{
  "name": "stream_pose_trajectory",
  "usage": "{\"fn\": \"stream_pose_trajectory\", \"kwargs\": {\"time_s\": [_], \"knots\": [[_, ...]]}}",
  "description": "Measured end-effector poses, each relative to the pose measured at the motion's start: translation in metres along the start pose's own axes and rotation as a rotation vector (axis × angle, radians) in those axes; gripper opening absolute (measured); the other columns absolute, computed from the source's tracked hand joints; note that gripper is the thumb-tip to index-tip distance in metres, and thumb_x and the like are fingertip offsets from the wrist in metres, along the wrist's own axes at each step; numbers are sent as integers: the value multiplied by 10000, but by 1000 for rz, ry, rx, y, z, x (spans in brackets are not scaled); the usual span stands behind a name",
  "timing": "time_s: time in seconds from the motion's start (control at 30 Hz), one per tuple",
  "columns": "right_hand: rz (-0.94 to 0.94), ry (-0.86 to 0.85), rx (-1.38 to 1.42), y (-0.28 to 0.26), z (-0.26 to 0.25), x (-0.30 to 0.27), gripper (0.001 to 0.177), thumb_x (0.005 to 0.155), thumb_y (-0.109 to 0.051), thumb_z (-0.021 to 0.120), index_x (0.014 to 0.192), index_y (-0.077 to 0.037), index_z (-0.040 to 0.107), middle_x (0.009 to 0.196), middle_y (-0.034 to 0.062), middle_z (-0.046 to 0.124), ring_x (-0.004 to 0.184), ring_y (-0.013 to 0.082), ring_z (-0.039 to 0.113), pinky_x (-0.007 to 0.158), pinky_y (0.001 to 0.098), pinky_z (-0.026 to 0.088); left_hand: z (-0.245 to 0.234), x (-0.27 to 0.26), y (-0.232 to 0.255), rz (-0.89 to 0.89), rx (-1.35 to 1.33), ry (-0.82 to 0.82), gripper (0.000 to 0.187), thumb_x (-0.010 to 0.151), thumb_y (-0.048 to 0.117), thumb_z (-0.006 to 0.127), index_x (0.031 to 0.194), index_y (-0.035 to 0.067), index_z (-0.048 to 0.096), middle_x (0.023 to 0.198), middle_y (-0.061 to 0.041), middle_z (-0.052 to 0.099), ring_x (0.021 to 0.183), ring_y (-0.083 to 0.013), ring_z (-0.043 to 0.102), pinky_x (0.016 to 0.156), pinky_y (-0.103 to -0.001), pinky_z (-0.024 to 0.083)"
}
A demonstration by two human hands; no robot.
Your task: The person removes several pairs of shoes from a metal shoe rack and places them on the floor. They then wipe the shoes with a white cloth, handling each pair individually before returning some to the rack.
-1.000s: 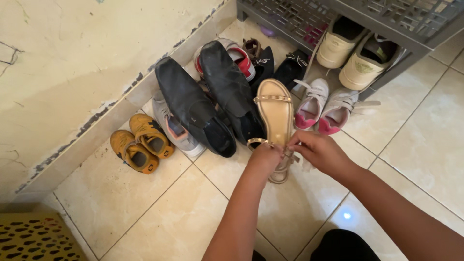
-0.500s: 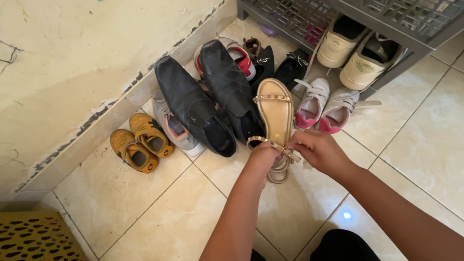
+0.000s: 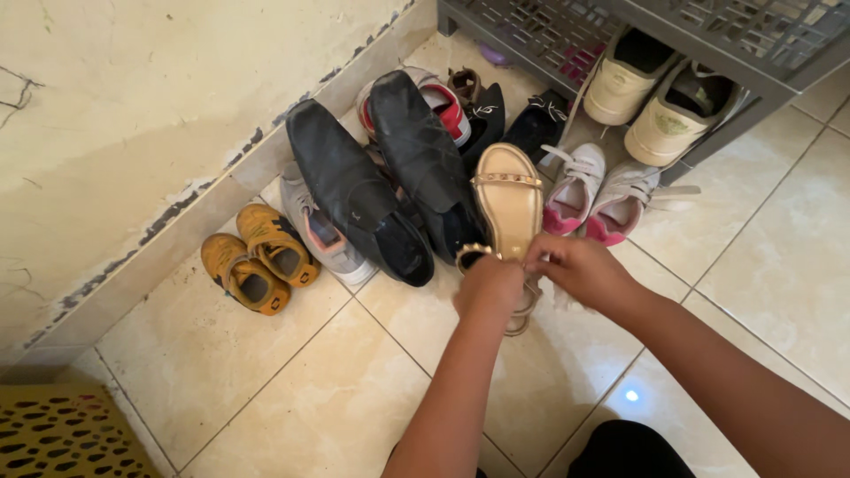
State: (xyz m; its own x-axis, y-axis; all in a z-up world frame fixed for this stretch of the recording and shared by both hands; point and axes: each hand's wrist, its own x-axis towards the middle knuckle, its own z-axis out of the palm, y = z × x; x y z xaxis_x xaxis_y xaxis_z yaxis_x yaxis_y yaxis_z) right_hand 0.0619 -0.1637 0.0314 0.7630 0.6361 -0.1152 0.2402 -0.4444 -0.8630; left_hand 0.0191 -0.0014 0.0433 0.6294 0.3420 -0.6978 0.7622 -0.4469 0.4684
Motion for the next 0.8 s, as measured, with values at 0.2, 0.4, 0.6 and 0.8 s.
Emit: {"fn": "stream_pose_trajectory", "kwargs": {"time_s": [0.2,0.4,0.6,0.8], "knots": [[146,463,181,66,25,-12,285,978,-65,597,1260,-102,578,1076,47,665,888,168,633,691,308,533,-17,-4,16,149,-36,-14,377,853,349,618,1090,103,778,1126,-156,763,1077,-347,720,948,-441,535],[771,130,417,86,65,-31,572,840,-161,574,1409,-189,527,1042,140,641,864,245,584,644,398,495,-27,-37,6,104,151,21,340,922,390,571,1148,206,747,1171,-105,726,1122,-316,676,954,-442,514],[661,51,392,39,67,-33,706,833,-465,676,1434,-142,495,1156,121,680,821,210,546,609,357,461,-42,-60,-17,134,76,107,297,896,299,567,1112,267,768,1116,-35,754,1066,-264,696,906,-409,541],[838,76,381,15,53,-24,915,756,-513,769,1547,-247,394,1228,149,684,935,274,560,662,409,469,-18,-27,-55,128,-24,287,325,818,197,622,1136,142,657,1176,-84,702,1092,-309,666,893,-423,521]]}}
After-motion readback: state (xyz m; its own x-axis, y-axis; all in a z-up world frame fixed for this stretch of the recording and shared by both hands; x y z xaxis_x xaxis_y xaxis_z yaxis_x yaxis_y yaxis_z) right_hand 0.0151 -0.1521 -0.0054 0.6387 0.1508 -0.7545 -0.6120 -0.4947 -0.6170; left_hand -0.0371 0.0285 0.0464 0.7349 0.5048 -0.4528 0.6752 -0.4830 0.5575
